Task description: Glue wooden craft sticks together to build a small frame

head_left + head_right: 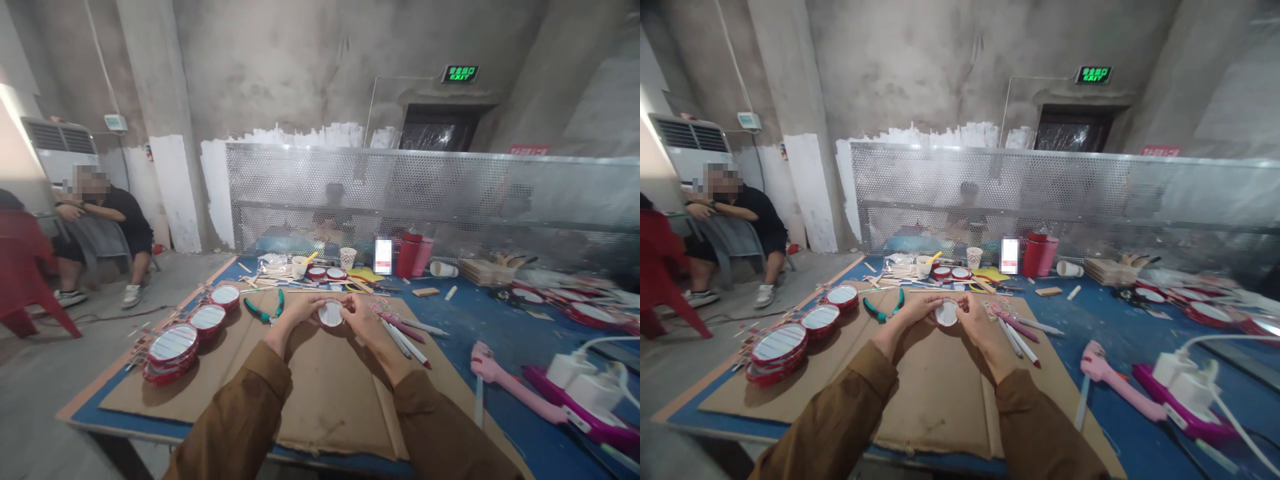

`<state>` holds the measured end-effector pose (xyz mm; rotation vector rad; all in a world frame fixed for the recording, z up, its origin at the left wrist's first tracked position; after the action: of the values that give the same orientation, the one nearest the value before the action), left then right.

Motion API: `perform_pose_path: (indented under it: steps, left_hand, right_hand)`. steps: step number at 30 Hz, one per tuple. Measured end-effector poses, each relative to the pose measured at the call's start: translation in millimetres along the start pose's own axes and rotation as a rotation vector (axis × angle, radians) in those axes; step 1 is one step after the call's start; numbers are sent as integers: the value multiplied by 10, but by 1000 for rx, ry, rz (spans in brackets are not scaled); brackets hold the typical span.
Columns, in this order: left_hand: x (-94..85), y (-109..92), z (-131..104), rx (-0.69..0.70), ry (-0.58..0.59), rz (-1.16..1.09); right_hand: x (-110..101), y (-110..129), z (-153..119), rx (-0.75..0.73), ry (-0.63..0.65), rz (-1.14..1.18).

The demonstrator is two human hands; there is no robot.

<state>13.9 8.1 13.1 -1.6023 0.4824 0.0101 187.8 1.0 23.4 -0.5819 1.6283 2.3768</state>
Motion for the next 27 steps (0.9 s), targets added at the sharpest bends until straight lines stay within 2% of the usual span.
perform_pose_path:
  steps: [4, 13, 21, 27]
  left_hand:
    - [-52, 52, 34, 27, 26, 49]
    - [-145, 129, 60, 118, 68, 83]
    - [-121, 112, 70, 93, 80, 128]
    - [-123, 45, 23, 115, 104, 192]
  right_hand:
    - [52, 28, -24, -16, 32, 13]
    - [190, 109, -103, 245, 86, 364]
    - [205, 68, -96, 310, 59, 501]
    - [211, 95, -126, 404, 96, 602]
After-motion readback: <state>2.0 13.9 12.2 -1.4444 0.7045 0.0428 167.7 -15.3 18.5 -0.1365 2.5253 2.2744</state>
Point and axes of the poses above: each hand's wrist, its own z-axis towards the middle knuckle, its own x-axis out of the palm, y = z × x, the point moved 2 cm from there along z, towards the middle knuckle, and after that the axes turned 7 degrees about z, right-handed, at the moved point
